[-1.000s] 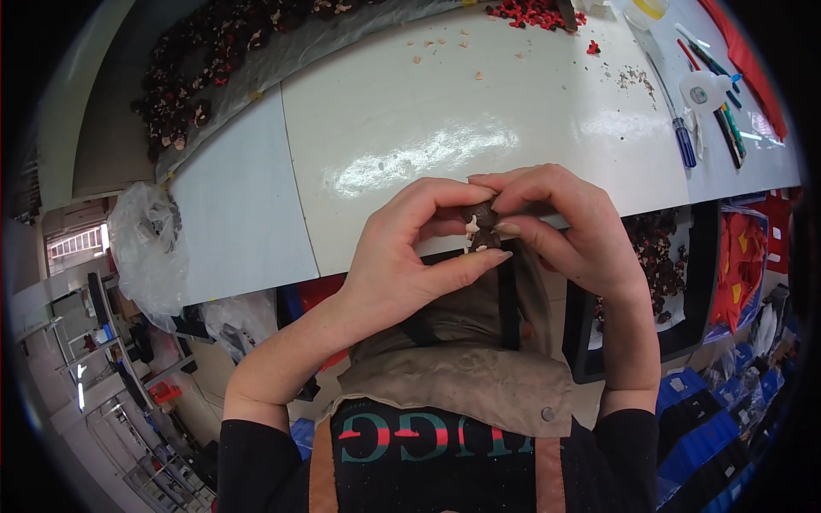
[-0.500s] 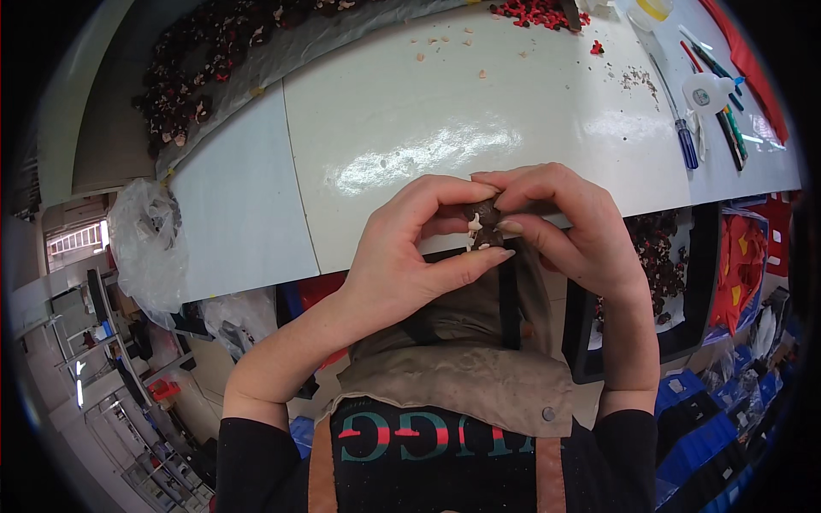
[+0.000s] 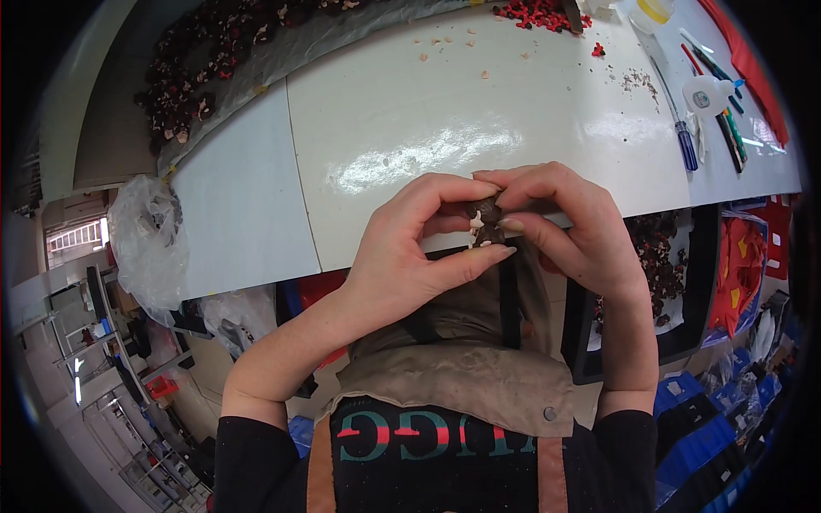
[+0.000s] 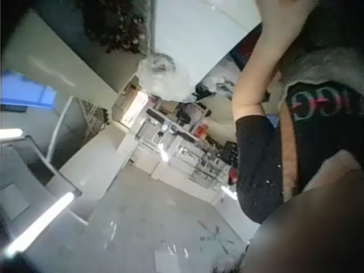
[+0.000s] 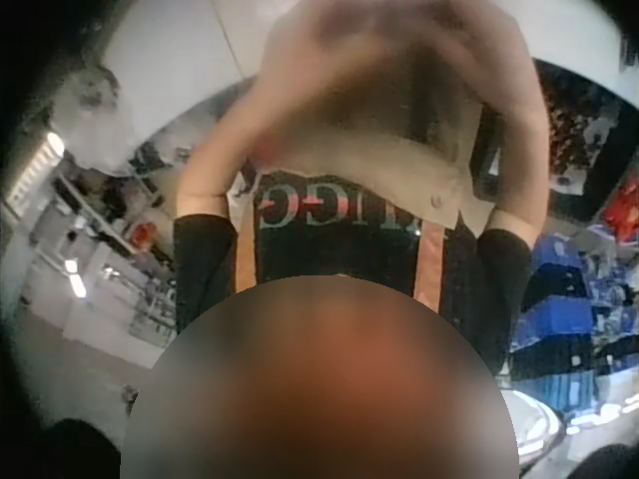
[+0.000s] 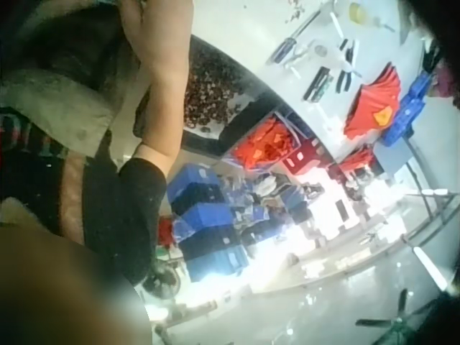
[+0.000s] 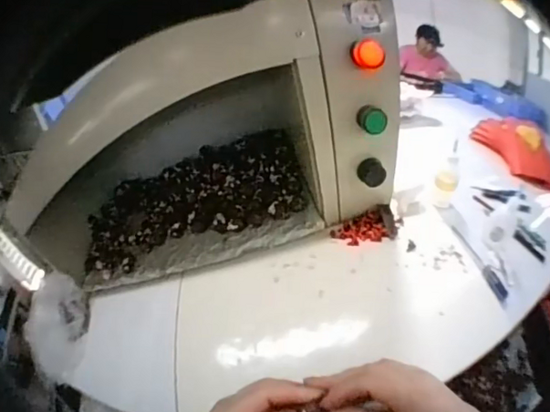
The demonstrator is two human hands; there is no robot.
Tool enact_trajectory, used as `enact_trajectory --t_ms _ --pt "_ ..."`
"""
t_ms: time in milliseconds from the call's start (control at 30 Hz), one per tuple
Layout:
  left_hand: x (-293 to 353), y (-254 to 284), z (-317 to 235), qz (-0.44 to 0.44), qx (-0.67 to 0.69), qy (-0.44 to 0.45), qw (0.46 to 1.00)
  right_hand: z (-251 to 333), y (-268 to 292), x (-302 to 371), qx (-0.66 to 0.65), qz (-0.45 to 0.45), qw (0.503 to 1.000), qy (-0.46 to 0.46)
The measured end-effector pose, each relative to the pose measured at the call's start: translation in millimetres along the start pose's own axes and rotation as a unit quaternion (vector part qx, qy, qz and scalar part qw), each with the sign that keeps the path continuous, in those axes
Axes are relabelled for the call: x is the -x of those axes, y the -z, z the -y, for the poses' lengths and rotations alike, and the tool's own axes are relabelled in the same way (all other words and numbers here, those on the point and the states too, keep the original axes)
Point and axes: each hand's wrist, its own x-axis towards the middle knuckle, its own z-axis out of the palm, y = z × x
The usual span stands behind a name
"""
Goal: Assembling small cartoon character figurines by applying glue and joining pieces together on a workbench.
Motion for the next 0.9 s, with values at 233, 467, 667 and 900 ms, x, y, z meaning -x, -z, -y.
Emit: enact_trajectory --t_ms 233,467,667,900 --pt "0 0 1 0.002 -0.006 0.0 1.0 -1 -1 1 -0.011 -0.002 1.0 -0.009" --pt "0 0 -5 0.006 -0.005 -0.011 1.0 7 2 1 -0.013 0.005 1.0 -0.009" --pt "3 -4 -16 -0.005 0.056 0.001 0.998 15 -2 4 -0.014 -0.014 1.0 -0.022" --pt "9 5 -24 -0.008 -0.082 -0.039 0.996 25 -5 6 -0.047 -0.049 0.997 -0.023"
